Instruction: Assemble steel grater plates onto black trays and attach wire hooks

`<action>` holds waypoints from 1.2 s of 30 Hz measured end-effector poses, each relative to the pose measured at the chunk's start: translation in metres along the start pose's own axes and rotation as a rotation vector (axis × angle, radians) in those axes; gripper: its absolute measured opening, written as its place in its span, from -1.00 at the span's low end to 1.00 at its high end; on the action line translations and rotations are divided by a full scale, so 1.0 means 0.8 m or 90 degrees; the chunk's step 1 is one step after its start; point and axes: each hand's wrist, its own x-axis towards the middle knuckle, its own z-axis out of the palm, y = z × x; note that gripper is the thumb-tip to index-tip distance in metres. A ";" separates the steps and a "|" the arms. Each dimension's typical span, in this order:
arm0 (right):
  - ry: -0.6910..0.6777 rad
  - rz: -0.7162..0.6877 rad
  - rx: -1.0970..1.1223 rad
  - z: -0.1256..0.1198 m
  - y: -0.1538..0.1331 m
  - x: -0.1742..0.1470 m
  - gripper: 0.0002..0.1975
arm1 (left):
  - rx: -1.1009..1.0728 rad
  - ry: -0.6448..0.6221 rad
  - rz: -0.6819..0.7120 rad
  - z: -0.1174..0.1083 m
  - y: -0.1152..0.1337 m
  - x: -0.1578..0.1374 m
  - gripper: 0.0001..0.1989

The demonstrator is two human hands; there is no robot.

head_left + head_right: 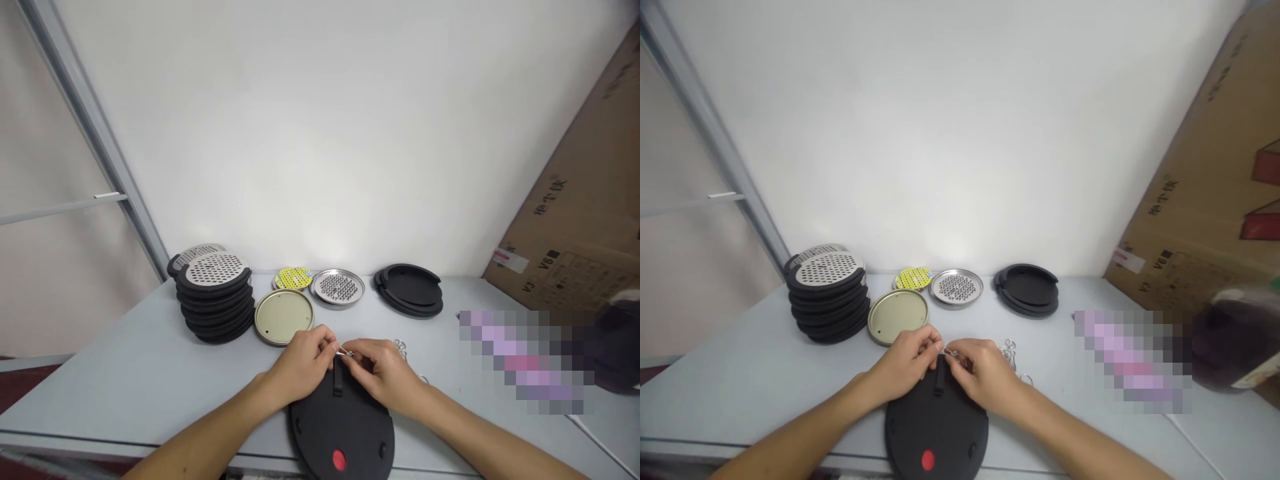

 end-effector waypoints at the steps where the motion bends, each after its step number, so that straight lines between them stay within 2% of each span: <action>1: -0.004 0.001 -0.002 0.000 -0.001 0.000 -0.79 | -0.010 -0.015 -0.012 -0.001 0.000 0.000 -0.79; 4: -0.004 -0.021 -0.025 0.002 0.001 -0.002 -0.77 | -0.043 -0.062 -0.041 -0.001 -0.003 -0.001 -0.77; 7: -0.007 -0.051 -0.057 0.007 0.006 -0.003 -0.76 | -0.036 -0.066 -0.041 0.001 -0.008 -0.001 -0.76; 10: 0.003 -0.054 -0.099 0.012 0.013 0.001 -0.74 | 0.026 -0.025 -0.012 0.005 -0.013 0.003 -0.78; 14: 0.043 -0.068 -0.182 0.017 0.025 0.011 -0.70 | 0.140 0.076 0.040 0.010 -0.020 0.011 -0.81; 17: 0.078 -0.089 -0.220 0.017 0.030 0.017 -0.68 | 0.168 0.120 0.048 0.011 -0.022 0.015 -0.81; 24: 0.091 -0.122 -0.192 0.015 0.029 0.017 -0.69 | 0.073 0.130 0.046 0.005 -0.024 0.017 -0.79; 29: 0.107 -0.108 -0.150 0.017 0.029 0.016 -0.72 | 0.081 0.140 0.033 0.007 -0.028 0.016 -0.80; 36: 0.070 -0.088 -0.135 0.015 0.027 0.019 -0.74 | 0.127 0.126 0.055 0.006 -0.027 0.013 -0.82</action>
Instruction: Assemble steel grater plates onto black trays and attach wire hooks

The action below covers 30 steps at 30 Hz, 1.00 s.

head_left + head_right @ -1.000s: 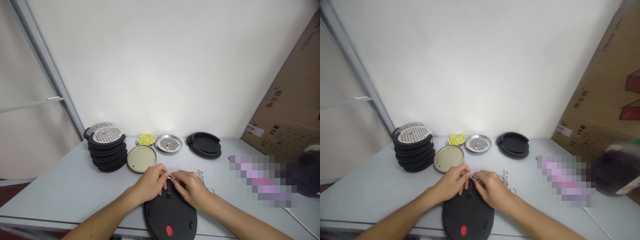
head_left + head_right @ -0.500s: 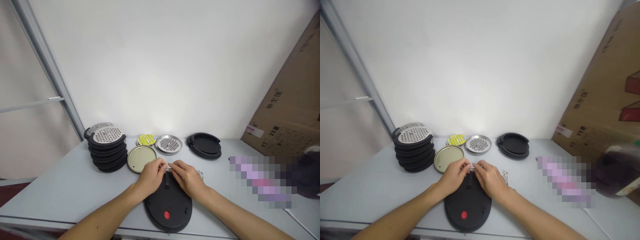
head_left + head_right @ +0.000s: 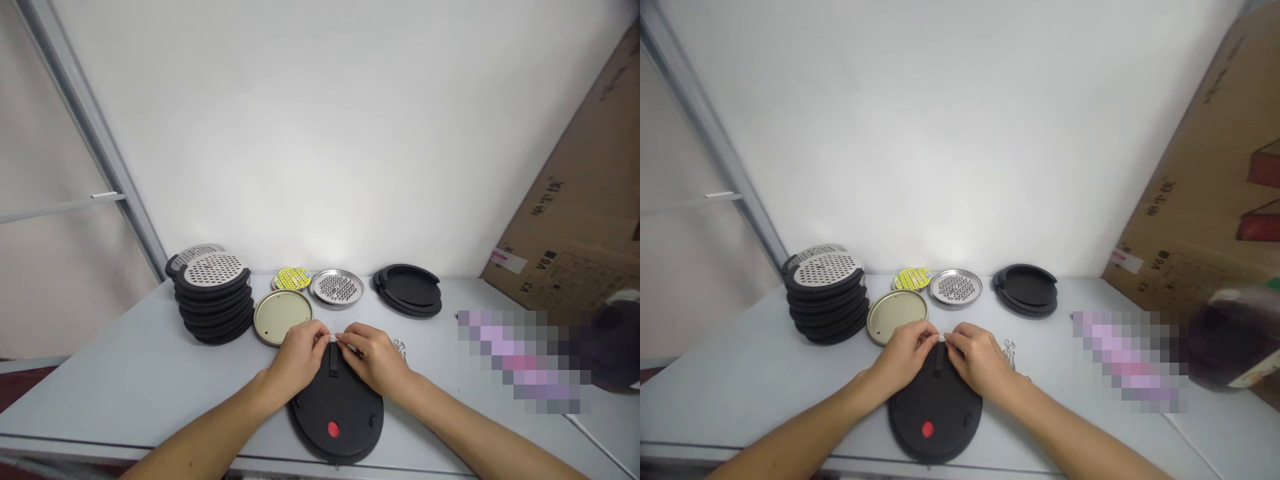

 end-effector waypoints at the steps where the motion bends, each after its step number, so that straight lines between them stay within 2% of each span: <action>1: -0.002 0.001 0.001 0.000 0.000 0.000 -0.74 | 0.012 0.002 0.004 0.000 0.000 0.000 -0.82; 10: 0.004 0.035 0.053 0.000 -0.002 0.003 -0.75 | 0.068 0.004 0.017 0.001 0.001 -0.003 -0.84; 17: -0.023 0.196 0.212 -0.015 -0.003 0.012 -0.82 | 0.066 0.017 -0.002 0.002 0.004 -0.003 -0.86; 21: -0.021 0.166 0.268 -0.019 -0.001 0.012 -0.80 | 0.027 0.031 -0.009 0.003 0.004 -0.003 -0.88; 26: -0.011 0.107 0.193 -0.015 -0.002 0.010 -0.77 | -0.039 0.039 -0.019 0.003 0.002 -0.002 -0.88; 30: -0.009 0.085 0.151 -0.009 -0.001 0.005 -0.76 | -0.028 0.041 -0.002 0.004 0.000 -0.002 -0.86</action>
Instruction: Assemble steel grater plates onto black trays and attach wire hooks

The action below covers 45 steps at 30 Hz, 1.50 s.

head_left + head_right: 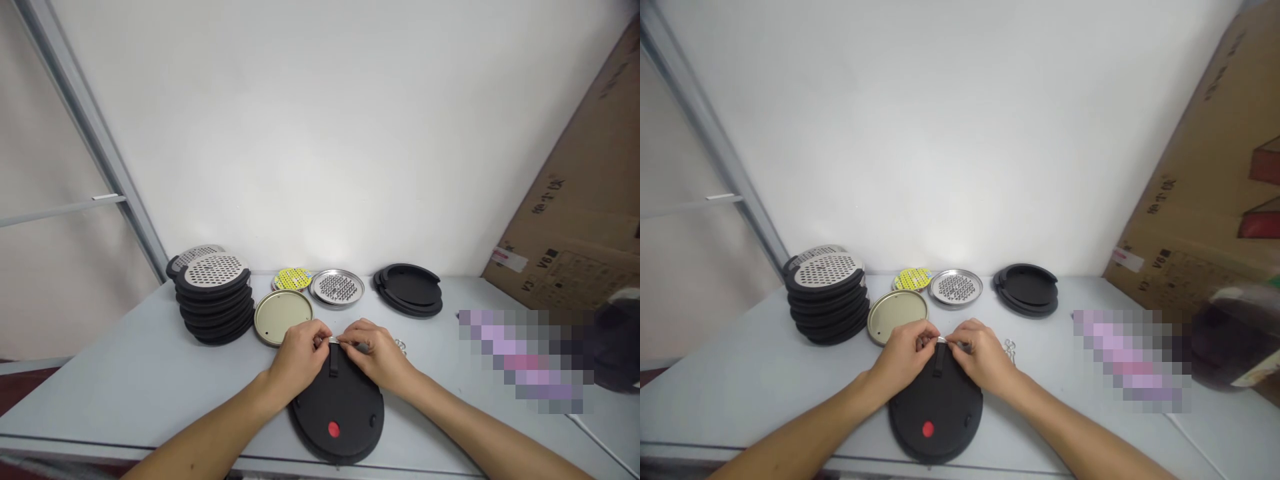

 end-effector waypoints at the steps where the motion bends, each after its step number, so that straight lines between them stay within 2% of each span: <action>1: 0.004 -0.007 -0.005 0.001 0.001 -0.001 -0.75 | 0.008 0.000 0.003 0.000 0.000 0.000 -0.86; 6: 0.045 -0.051 -0.024 0.006 0.002 -0.007 -0.72 | 0.044 0.004 0.013 0.001 0.000 -0.002 -0.85; 11: 0.042 -0.089 -0.051 0.008 0.005 -0.011 -0.73 | 0.069 0.000 0.022 0.000 0.003 -0.002 -0.85; 25: 0.046 -0.021 -0.076 0.014 0.002 -0.016 -0.70 | 0.153 -0.020 0.033 0.001 0.009 -0.005 -0.85; 35: 0.041 -0.013 -0.094 0.017 -0.005 -0.017 -0.74 | 0.219 -0.033 0.008 -0.002 0.017 -0.010 -0.78; 45: 0.026 -0.001 -0.113 0.015 -0.008 -0.017 -0.77 | 0.238 -0.023 0.029 0.002 0.015 -0.010 -0.77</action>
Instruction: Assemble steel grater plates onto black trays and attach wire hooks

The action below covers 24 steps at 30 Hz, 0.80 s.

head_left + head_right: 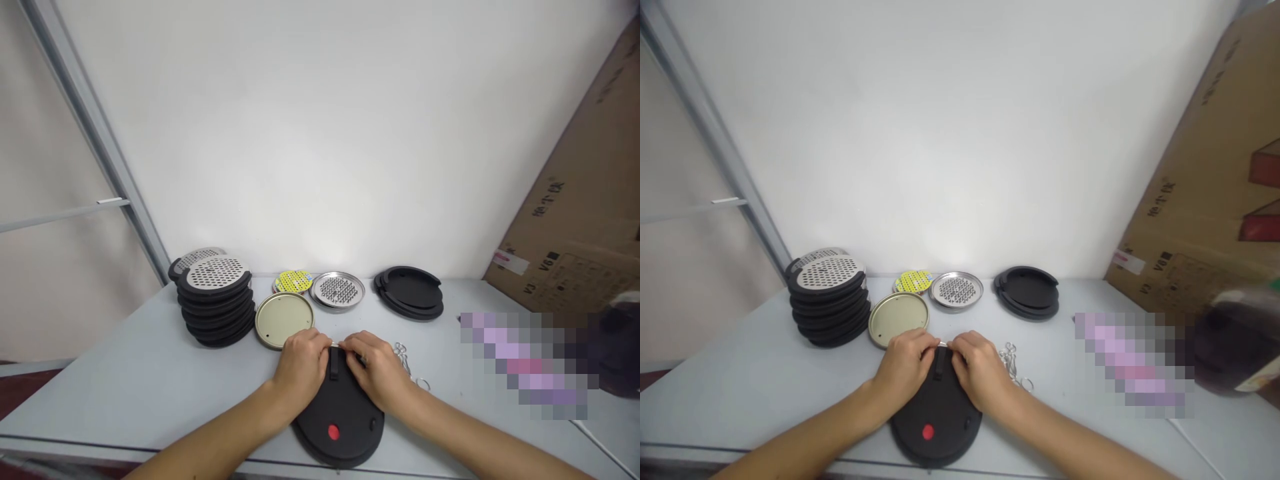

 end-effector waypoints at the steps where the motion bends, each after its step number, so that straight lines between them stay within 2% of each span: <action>1: 0.002 0.001 0.000 0.001 0.000 0.000 -0.78 | 0.004 -0.001 -0.001 0.000 0.000 0.000 -0.77; 12: 0.033 -0.010 0.005 0.008 0.003 -0.001 -0.80 | 0.033 -0.005 0.007 0.000 -0.002 0.001 -0.78; 24: 0.027 -0.002 0.030 0.009 0.002 0.000 -0.79 | 0.027 -0.015 0.047 0.002 -0.003 0.001 -0.75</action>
